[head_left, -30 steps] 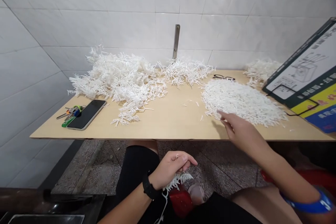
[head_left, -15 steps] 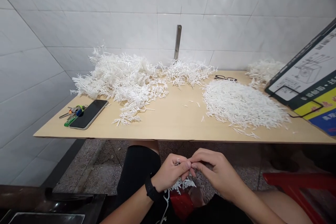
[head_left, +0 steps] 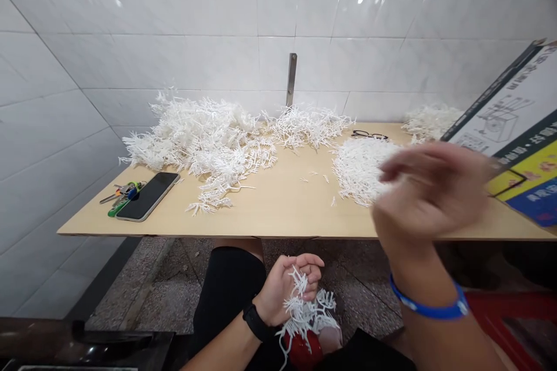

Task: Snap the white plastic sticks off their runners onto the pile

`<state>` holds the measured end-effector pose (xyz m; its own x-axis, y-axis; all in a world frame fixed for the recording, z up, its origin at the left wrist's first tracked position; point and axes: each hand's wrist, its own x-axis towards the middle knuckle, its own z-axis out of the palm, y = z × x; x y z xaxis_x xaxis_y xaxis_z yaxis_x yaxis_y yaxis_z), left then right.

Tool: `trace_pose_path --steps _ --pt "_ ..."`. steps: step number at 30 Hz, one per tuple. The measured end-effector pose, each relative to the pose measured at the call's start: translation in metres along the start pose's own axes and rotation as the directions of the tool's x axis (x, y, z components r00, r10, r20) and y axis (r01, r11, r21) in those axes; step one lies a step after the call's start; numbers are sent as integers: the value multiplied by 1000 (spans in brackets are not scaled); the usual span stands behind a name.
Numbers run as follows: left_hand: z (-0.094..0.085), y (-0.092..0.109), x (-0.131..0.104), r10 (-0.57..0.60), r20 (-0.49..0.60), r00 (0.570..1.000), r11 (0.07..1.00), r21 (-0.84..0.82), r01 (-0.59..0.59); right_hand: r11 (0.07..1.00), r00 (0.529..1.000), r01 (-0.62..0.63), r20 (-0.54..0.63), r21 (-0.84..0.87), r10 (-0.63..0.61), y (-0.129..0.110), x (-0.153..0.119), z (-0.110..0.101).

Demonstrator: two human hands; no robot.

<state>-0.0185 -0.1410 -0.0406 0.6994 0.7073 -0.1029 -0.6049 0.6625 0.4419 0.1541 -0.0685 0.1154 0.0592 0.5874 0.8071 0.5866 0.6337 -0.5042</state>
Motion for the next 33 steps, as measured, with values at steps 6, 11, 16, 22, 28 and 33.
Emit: trace_pose_path --steps 6,11,16,22,28,33 --pt "-6 1 -7 -18 6 1000 989 -148 19 866 934 -150 217 -478 282 22 -55 18" --pt "-22 -8 -3 -72 -39 997 996 -53 70 928 927 -226 226 -295 298 -2 -153 5" --pt "-49 -28 13 -20 -275 961 973 214 82 924 829 -345 408 -164 382 11 -224 9" --pt "-59 -41 19 -56 -271 961 908 385 162 824 663 -533 509 -193 548 37 -268 20" --pt "-62 -45 16 -132 -177 975 846 492 204 744 587 -646 512 -169 627 40 -276 24" --pt "-69 -44 19 -67 -139 988 669 728 148 657 490 -744 569 -122 661 42 -274 20"
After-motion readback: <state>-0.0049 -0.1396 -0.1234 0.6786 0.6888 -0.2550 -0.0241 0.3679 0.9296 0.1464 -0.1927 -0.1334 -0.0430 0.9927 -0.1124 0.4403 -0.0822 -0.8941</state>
